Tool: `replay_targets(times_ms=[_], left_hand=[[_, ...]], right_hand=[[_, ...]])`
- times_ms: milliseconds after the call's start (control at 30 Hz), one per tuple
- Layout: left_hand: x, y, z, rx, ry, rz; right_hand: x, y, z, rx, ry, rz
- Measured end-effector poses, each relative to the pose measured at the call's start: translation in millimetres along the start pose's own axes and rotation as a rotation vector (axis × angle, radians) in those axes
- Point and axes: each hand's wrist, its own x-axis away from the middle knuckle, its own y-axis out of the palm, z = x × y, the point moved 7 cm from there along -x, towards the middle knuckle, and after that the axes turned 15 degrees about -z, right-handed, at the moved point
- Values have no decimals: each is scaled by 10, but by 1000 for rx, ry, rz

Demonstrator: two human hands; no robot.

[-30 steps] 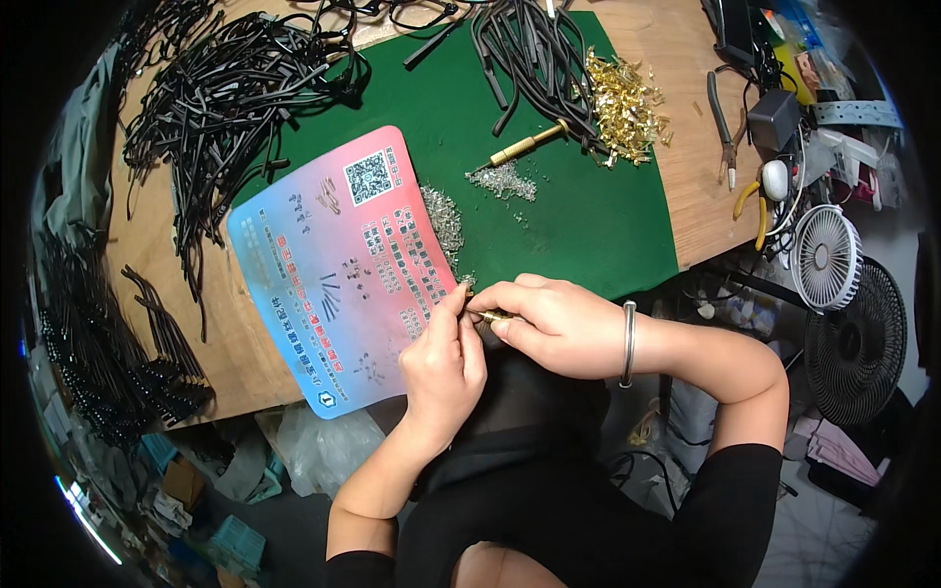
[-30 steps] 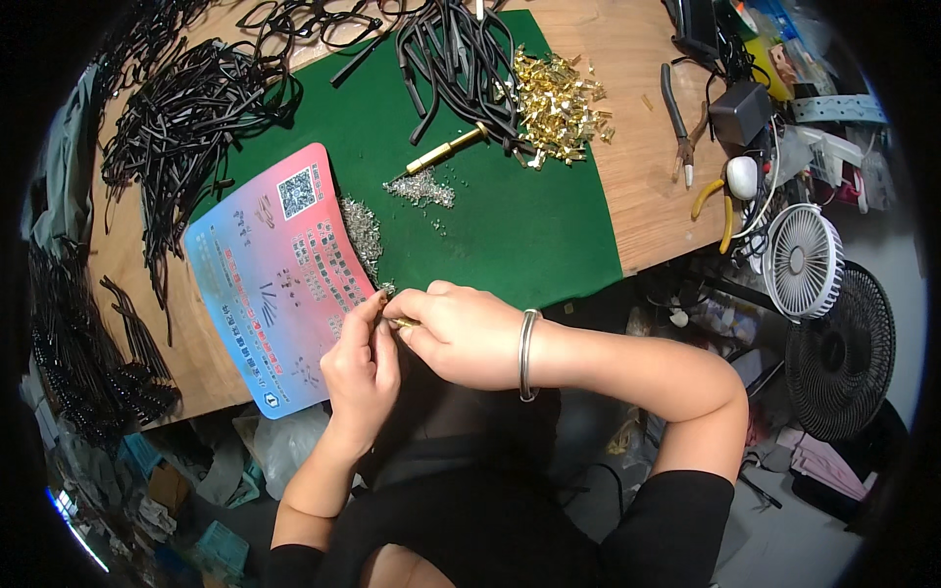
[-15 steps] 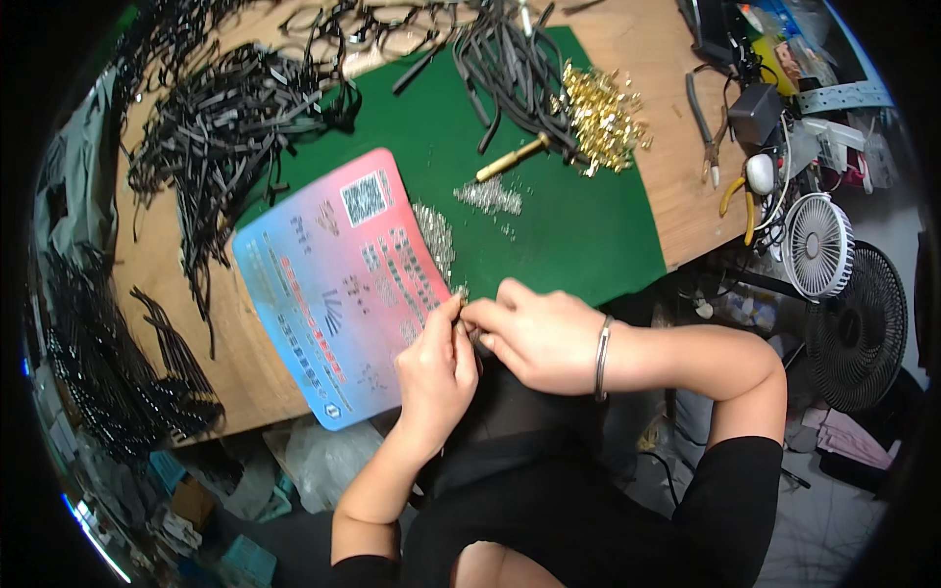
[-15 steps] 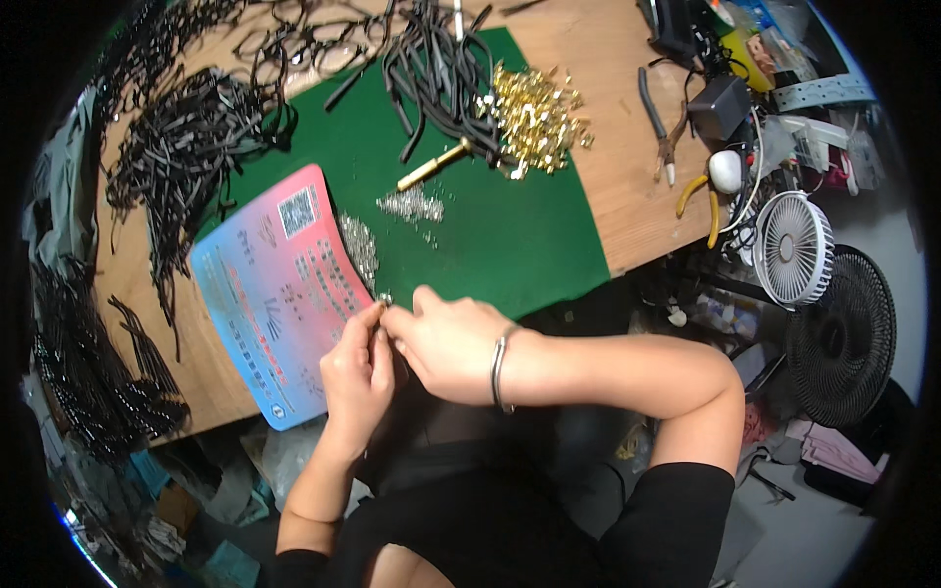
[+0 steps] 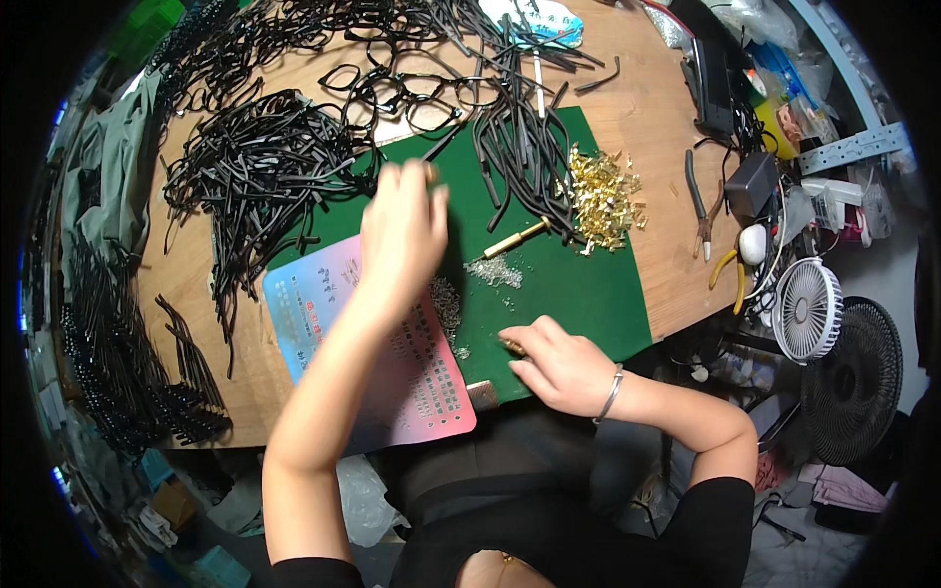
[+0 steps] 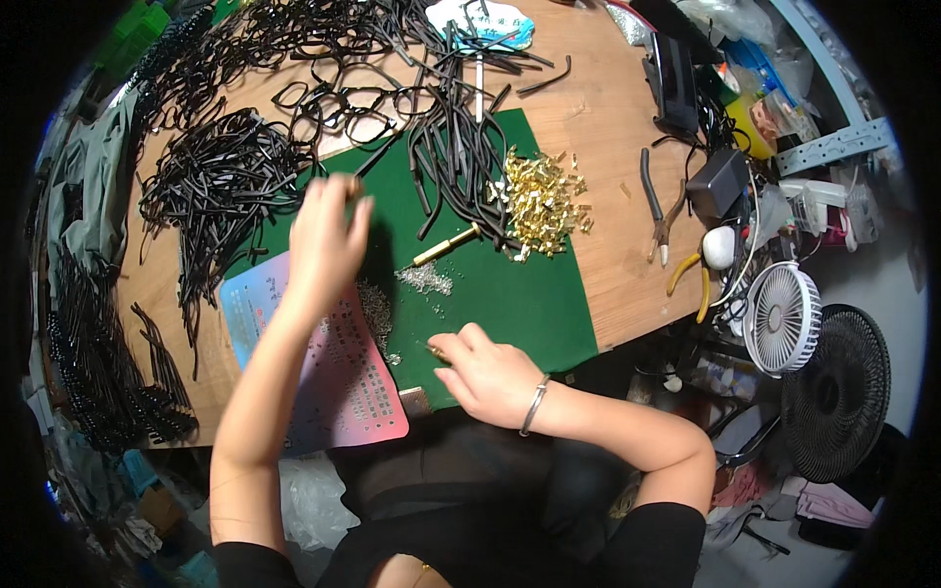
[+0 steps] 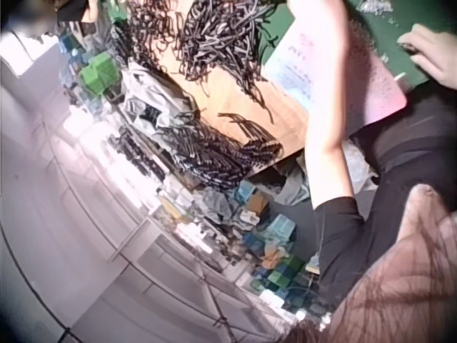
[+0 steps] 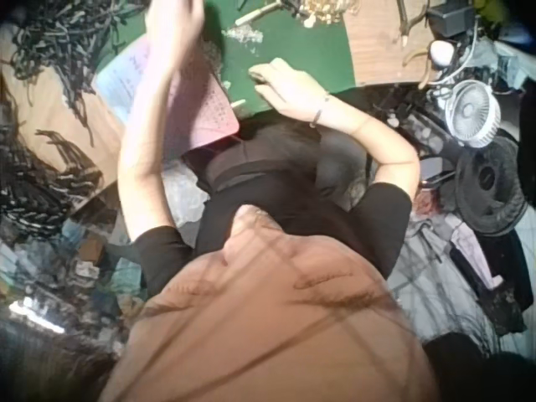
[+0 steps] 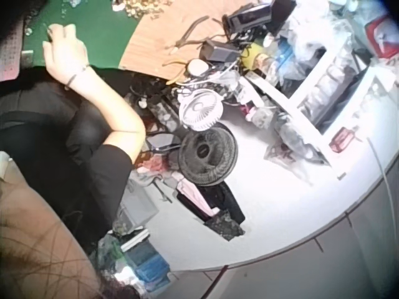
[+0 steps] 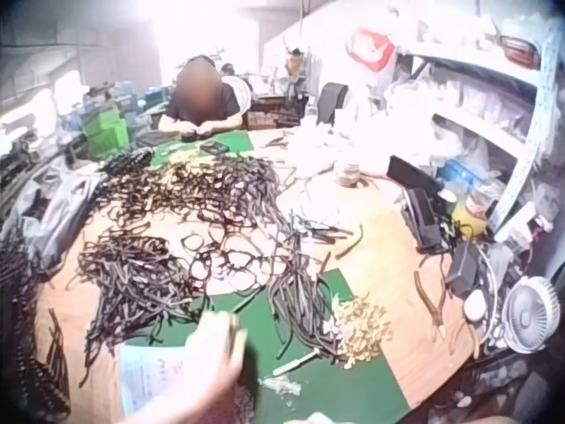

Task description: The person repeatedly picks up black cables and small metallic components, inserts the components into the cable ends, and places the assembled cables on a pink mat. The person also handles a small container of components and a plastic bag during the process.

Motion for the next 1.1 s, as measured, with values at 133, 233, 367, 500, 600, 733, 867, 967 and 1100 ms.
replay_targets(times_ms=[133,233,367,500,600,733,867,967,1100], left_hand=[[-454,309,-430,-128,-149,-67],[-368,285,-339,-79,-114,-142],[133,-288,-134,414,-107,-236],[802,-377,77,970,-163,-257],[1262,-375,163,1161,-268,-310],[1692,-314,134,1414,-167,-279],[1646,-383,248,1171,24,-222],[1639,-371,235,1054,51,-173],[1808,183,379,1561,-195,-404]], right_hand=[[15,13,30,-32,-89,11],[67,-15,169,-145,-43,-2],[117,-273,245,-197,-7,27],[182,-862,491,-16,229,366],[-33,-960,634,259,276,509],[-148,-872,632,351,355,533],[-119,-892,580,368,297,555],[72,-946,307,58,272,429],[178,-475,-166,-556,80,94]])
